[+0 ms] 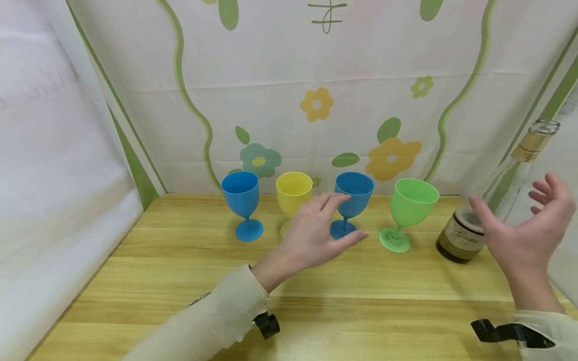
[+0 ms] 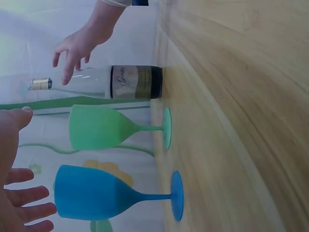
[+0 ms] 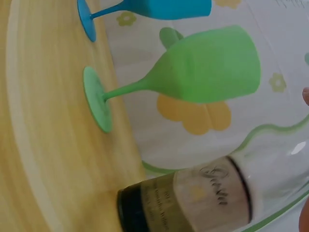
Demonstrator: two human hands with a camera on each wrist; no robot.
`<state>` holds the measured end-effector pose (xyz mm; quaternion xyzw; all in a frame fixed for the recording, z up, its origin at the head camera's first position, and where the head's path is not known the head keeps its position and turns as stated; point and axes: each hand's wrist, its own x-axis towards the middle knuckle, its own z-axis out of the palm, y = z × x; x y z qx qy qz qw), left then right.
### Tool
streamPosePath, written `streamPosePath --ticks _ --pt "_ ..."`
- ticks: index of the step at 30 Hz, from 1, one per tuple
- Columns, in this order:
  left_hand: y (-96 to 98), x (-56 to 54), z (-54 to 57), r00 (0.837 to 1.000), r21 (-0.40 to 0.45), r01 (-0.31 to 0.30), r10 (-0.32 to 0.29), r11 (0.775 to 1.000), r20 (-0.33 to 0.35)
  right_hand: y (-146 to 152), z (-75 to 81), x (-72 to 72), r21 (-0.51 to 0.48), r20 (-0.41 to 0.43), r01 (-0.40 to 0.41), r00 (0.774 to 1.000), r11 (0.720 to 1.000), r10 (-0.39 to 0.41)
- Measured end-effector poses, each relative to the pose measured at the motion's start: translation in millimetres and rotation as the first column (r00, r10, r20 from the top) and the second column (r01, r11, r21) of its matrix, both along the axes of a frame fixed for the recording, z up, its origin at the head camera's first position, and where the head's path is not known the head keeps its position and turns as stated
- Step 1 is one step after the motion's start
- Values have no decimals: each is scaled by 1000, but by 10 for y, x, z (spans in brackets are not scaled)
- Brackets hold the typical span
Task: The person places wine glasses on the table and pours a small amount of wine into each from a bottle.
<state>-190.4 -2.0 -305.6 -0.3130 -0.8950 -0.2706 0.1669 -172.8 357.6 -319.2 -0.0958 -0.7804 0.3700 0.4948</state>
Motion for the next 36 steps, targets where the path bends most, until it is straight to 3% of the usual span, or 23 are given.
streamPosePath --ticks 3,7,13,16,19,26,34,36 --pt "60 -22 -57 999 5 -6 6 1000 44 81 -71 -3 -117 143 -14 989 993 31" --pt "155 -65 -134 996 24 3 -6 1000 93 191 -164 -28 -240 315 -30 943 970 107" --pt "294 -97 -224 980 86 7 -24 996 199 334 -396 -76 -274 428 -132 871 953 243" --pt "359 -100 -266 969 134 24 -56 991 242 392 -486 -84 -257 436 -192 852 947 291" --pt "415 -100 -300 953 192 48 -102 980 284 416 -550 -103 -241 439 -223 843 945 311" --pt "557 -103 -384 893 291 60 -181 955 413 405 -619 -144 -281 464 -186 832 941 303" --pt "806 -100 -461 859 352 22 -197 936 472 443 -640 -131 -289 485 -149 829 946 278" --pt "861 -104 -471 860 355 17 -195 935 472 452 -643 -133 -287 490 -143 828 947 274"
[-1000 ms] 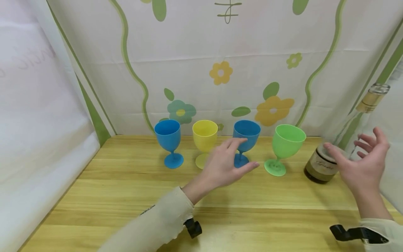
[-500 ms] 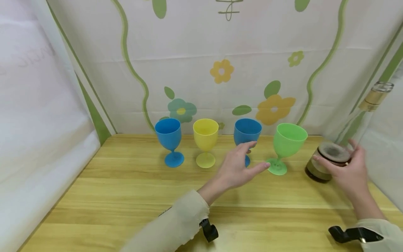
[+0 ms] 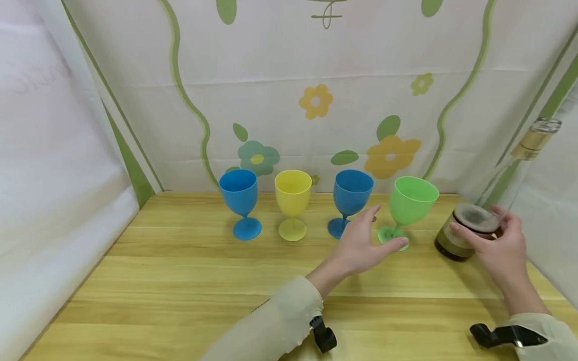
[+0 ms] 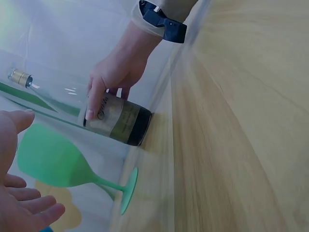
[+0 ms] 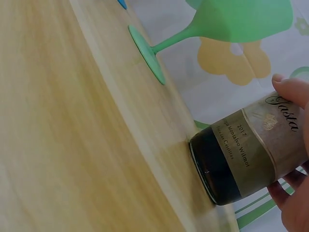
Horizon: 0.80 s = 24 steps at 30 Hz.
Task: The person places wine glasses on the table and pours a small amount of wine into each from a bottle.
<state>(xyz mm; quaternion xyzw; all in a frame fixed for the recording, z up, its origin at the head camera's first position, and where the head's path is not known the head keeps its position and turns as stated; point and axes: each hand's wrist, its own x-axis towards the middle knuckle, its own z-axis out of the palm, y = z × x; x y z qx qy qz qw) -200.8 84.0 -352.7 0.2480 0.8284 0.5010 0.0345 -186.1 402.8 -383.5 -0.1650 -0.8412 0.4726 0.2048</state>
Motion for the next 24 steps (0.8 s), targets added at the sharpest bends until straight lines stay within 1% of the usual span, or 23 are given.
streamPosePath --ticks 5,9,13,19,24 --pt "125 -26 2 999 -16 -48 48 999 -7 12 -8 8 8 9 6 1000 1000 -6" --pt "203 -51 19 995 -36 -94 95 995 26 3 -20 3 14 8 5 1000 1000 -5" --pt "272 -72 39 991 -38 -117 120 992 64 5 -33 -1 29 -5 5 1000 1000 -5" --pt "363 -133 66 985 5 -143 142 990 94 16 -47 -5 27 -16 1 1000 1000 -1" --pt "436 -184 89 976 42 -171 163 984 146 23 -54 -7 29 -16 3 1000 1000 -2"
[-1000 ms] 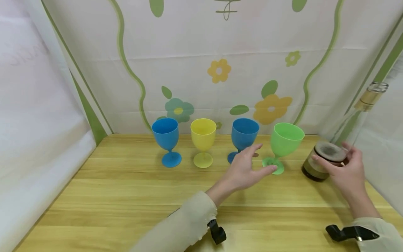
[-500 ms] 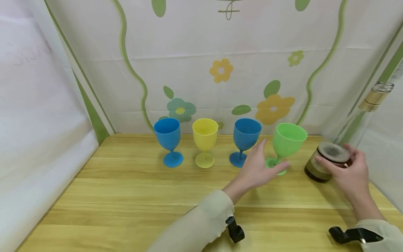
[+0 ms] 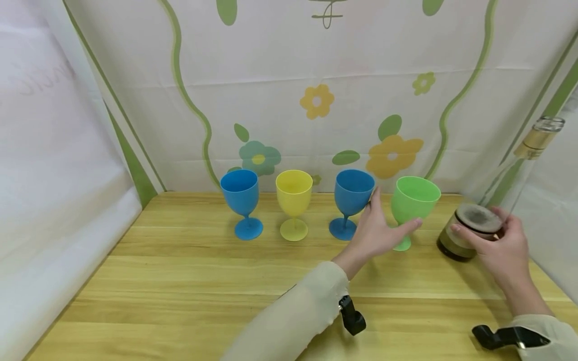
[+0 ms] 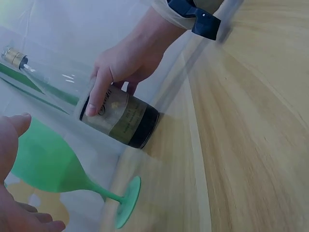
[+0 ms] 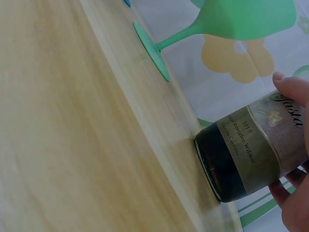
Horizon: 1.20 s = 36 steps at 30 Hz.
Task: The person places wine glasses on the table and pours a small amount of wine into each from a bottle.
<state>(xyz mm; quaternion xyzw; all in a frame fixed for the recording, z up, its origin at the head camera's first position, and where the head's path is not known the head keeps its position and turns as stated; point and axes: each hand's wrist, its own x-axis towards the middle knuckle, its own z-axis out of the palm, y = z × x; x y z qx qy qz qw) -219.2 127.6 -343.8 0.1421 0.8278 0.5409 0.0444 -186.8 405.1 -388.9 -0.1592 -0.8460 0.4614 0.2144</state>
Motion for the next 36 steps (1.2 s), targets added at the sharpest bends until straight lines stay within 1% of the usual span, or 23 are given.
streamPosePath --ticks 3,8,12,16,21,28,32,36 --pt "49 -12 8 1000 3 -20 20 1000 11 1 0 -1 8 -6 1 1000 1000 -1" --pt "125 -2 13 998 13 -56 56 998 0 -4 -13 1 19 -12 -3 1000 1000 3" --pt "149 -19 27 998 44 -63 64 997 -29 -8 -32 -5 25 2 -8 1000 1000 8" --pt "160 -42 43 996 57 -58 61 997 -61 -19 -47 -19 41 7 -7 1000 999 6" --pt "185 -59 62 995 37 -56 59 998 -81 -23 -57 -41 49 16 5 1000 999 -6" --pt "214 -61 94 993 8 -82 83 997 -78 3 -64 -49 46 39 19 999 999 -21" --pt "227 -79 110 992 1 -74 73 997 -100 12 -65 -49 39 43 18 999 999 -20" --pt "262 -91 122 991 -9 -81 80 997 -112 17 -61 -56 32 50 17 999 999 -19"
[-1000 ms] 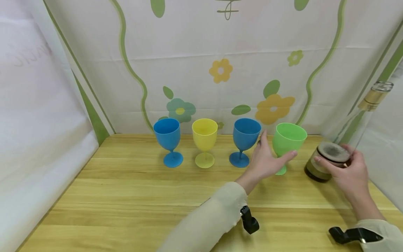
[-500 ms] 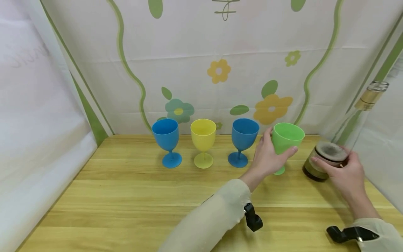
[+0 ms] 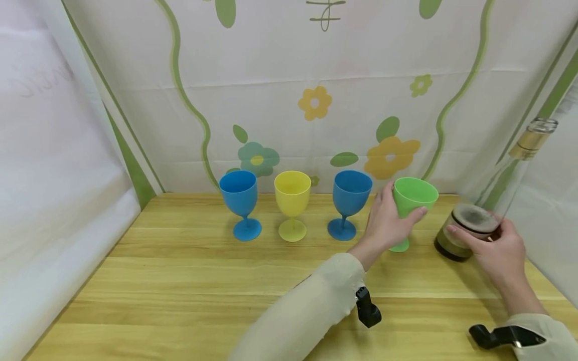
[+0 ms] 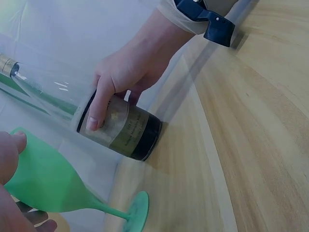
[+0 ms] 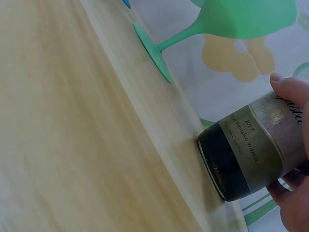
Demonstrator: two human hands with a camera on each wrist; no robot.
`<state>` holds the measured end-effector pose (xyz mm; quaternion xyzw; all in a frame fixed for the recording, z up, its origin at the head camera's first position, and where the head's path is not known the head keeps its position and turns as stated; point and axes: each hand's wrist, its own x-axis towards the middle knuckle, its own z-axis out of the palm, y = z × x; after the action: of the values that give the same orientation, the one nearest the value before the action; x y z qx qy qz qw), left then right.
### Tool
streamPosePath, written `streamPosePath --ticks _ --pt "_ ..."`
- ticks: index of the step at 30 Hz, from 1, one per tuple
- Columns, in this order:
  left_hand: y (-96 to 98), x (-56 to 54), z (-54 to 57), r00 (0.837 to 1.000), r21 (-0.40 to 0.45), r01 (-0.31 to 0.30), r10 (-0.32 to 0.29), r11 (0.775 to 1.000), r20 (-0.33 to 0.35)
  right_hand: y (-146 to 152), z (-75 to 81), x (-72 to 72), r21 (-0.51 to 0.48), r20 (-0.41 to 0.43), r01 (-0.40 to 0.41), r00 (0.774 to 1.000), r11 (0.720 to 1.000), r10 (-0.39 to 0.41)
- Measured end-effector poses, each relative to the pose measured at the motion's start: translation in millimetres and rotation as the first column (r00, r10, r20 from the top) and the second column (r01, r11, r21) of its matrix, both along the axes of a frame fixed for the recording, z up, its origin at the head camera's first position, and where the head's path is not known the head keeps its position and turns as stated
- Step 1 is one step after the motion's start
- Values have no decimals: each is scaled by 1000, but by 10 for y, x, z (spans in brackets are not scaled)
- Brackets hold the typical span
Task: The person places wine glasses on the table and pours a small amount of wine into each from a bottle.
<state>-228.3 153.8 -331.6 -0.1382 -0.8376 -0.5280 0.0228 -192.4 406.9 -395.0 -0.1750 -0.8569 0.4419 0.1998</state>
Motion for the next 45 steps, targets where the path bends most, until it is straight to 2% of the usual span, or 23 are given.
streamPosePath --ticks 8,17,26,30,38,45 --pt "-14 13 1 999 -25 -36 36 999 -15 -3 25 -12 -8 -27 0 1000 1000 0" --pt "-51 91 9 999 -43 -18 15 999 -50 33 44 -8 -86 -112 -36 993 996 27" --pt "-124 164 -30 994 -49 -18 13 999 -105 21 48 -5 -88 -95 22 995 996 -30" --pt "-176 212 -23 993 -52 -19 13 998 -120 44 67 13 -83 -107 2 994 997 -11" --pt "-283 282 -49 990 -25 -16 12 1000 -141 101 106 54 -3 -139 -31 990 1000 31" --pt "-399 305 -63 991 -7 -6 5 1000 -132 141 144 74 63 -180 -102 977 993 111"
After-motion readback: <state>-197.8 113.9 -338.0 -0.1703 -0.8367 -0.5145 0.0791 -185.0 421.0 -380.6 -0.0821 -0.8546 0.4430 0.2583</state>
